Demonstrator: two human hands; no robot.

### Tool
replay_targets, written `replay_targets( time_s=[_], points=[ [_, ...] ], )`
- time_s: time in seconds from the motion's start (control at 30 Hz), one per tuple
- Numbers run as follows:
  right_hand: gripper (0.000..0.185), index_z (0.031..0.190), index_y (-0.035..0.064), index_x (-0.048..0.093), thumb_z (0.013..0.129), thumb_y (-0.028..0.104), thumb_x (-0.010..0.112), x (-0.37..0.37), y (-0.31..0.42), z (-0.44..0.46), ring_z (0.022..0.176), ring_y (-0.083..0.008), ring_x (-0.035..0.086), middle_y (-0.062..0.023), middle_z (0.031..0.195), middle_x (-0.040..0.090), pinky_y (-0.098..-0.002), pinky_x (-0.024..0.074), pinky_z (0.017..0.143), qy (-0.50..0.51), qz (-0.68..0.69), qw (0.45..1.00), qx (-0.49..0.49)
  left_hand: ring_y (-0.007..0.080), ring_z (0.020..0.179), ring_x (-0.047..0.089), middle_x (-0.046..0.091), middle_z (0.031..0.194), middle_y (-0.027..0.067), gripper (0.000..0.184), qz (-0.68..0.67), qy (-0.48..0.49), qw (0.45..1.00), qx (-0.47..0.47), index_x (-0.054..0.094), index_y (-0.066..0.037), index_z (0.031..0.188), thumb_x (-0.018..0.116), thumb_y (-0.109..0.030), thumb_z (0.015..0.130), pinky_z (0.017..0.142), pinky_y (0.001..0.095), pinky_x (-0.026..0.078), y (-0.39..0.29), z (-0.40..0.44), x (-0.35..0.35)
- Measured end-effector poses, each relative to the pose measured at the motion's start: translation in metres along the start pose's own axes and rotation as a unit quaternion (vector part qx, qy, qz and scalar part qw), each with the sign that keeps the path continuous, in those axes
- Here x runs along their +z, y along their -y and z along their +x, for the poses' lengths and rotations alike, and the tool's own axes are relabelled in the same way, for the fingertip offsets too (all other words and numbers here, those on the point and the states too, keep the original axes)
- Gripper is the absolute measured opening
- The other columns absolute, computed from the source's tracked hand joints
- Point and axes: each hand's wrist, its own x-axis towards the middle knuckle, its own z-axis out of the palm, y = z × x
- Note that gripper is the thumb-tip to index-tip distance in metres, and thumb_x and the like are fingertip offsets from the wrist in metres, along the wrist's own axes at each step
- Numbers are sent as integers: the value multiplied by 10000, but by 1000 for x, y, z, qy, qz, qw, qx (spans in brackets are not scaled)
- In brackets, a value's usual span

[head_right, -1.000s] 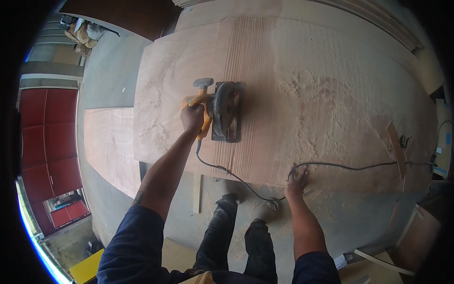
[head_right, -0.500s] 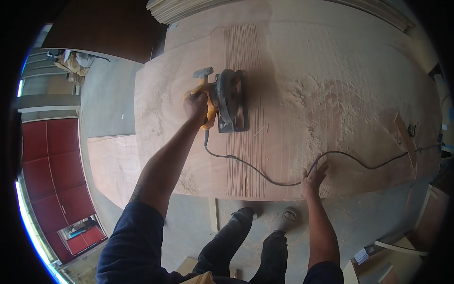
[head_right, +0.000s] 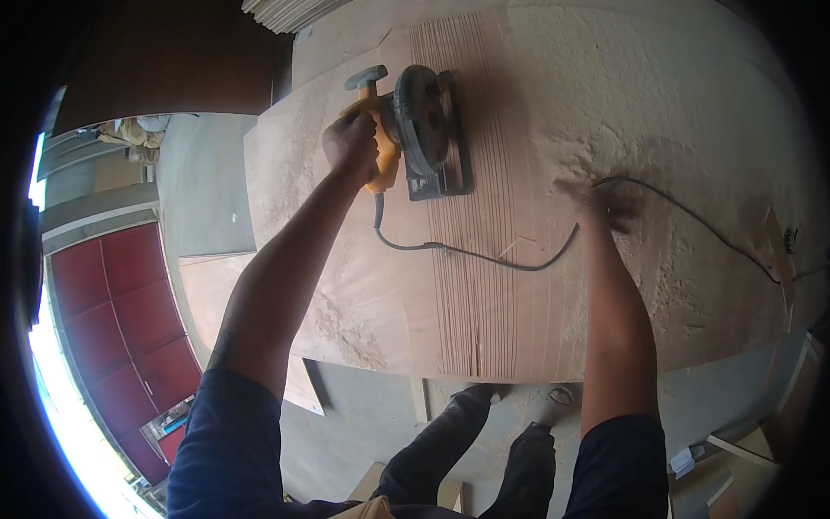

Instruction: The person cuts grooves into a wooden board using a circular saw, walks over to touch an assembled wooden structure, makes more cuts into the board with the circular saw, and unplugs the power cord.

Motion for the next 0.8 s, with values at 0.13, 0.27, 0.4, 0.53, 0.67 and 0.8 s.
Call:
replay_targets(
  time_s=[0.13,0.27,0.4,0.53,0.67,0.8],
  points=[
    [1246,1592,-42,188,783,770,678,15,9,6,1534,-517,-25,-337,1659,68,-782,6,1124,-4,20,1000,-6,212,600,663,689,758,133,344,17,12,999,-33,725,47,1016,627,-241,855,570,366,530,-35,20,8],
    [1140,1541,-51,307,793,703,723,10,14,-10,1497,-492,158,-347,1608,216,-690,116,1143,-121,-6,992,31,268,699,701,713,797,170,337,37,-13,999,-25,720,37,956,662,-268,826,671,400,542,-54,49,18],
    [1002,1470,-67,453,817,632,751,8,3,-7,1453,-415,382,-336,1548,389,-524,286,1196,-76,23,997,-21,309,776,717,720,816,199,351,21,-14,1000,-14,711,44,923,693,-287,807,738,420,539,-55,91,35],
    [1007,1461,-98,431,813,588,781,23,-19,24,1438,-403,402,-323,1535,411,-418,338,1179,-21,96,990,-106,316,786,720,725,824,206,364,10,-16,1000,-25,716,44,926,692,-299,805,745,424,541,-65,125,51],
    [1061,1485,-125,343,789,502,842,40,-18,24,1432,-392,406,-332,1543,379,-410,335,1177,-139,39,987,-67,224,632,681,699,746,126,307,13,-31,999,-11,754,7,944,656,-252,811,605,391,534,-83,152,64],
    [1172,1522,-102,192,755,449,886,46,-23,29,1446,-422,304,-361,1573,222,-428,295,1169,-171,43,983,-44,347,817,732,729,837,229,389,15,-24,1000,-10,731,46,915,714,-319,784,767,434,547,-98,180,74]
  ],
)
